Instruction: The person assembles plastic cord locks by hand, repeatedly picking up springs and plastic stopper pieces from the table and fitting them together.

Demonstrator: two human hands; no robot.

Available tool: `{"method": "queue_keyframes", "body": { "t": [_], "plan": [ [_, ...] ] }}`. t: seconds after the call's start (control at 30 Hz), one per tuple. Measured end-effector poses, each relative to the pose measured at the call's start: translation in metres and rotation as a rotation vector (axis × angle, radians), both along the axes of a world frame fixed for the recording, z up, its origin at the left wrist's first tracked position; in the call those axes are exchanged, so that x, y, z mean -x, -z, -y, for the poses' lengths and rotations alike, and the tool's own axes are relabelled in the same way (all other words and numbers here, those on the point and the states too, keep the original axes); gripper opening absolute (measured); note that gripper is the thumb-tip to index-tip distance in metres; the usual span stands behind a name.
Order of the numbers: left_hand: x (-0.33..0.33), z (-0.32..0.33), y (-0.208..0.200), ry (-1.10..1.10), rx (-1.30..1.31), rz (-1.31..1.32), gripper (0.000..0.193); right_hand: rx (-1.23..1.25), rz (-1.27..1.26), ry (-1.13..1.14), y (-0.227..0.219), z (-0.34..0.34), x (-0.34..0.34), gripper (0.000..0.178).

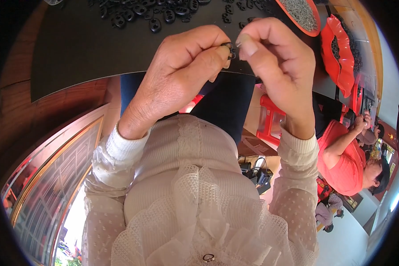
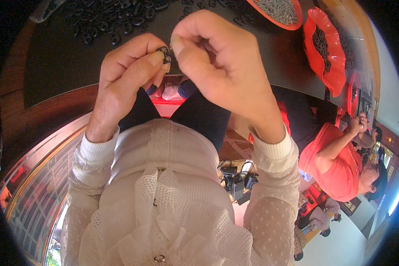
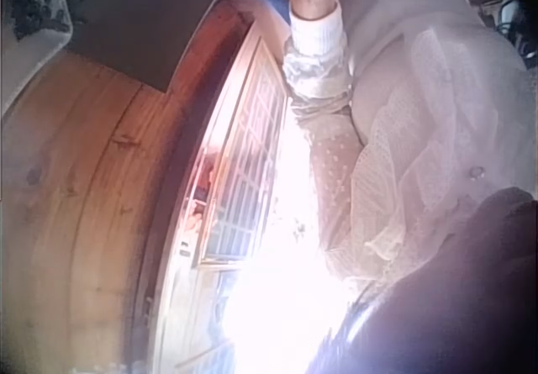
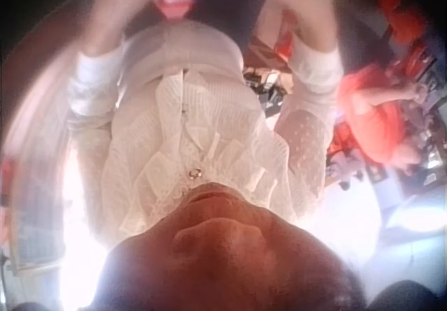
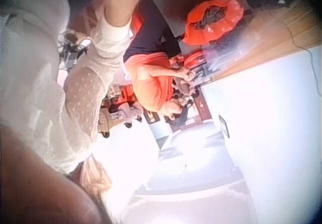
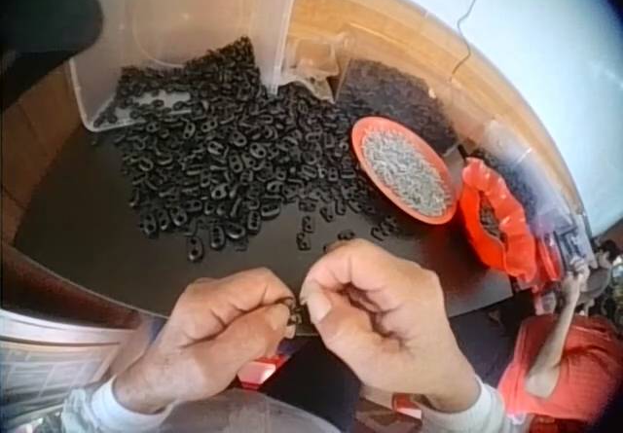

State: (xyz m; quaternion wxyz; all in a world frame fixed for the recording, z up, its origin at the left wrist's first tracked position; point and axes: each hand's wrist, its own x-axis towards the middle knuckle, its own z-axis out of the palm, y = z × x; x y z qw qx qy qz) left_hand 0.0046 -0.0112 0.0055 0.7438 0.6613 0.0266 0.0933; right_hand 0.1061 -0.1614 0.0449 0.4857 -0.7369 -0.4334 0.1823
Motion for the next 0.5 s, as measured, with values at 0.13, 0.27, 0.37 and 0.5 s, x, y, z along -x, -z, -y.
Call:
{"method": "queue_keyframes", "body": {
  "t": [0.13,0.27,0.37,0.5],
  "plan": [
    [0.000,-0.001,0.000,0.018,-0.015,0.005,0.016,-0.022,-0.116,0.038,-0.001,0.000,0.002,0.010],
    [0.000,-0.001,0.002,0.015,-0.051,0.035,0.018,-0.007,-0.144,0.018,-0.001,-0.001,0.003,0.010],
    [0.001,-0.001,-0.004,0.000,0.006,0.011,0.014,-0.056,-0.141,0.030,0.005,-0.002,0.005,0.010],
    [0.002,-0.001,-0.003,-0.007,0.000,0.017,0.013,-0.022,-0.027,0.045,0.007,-0.002,0.005,0.011]
  ]
}}
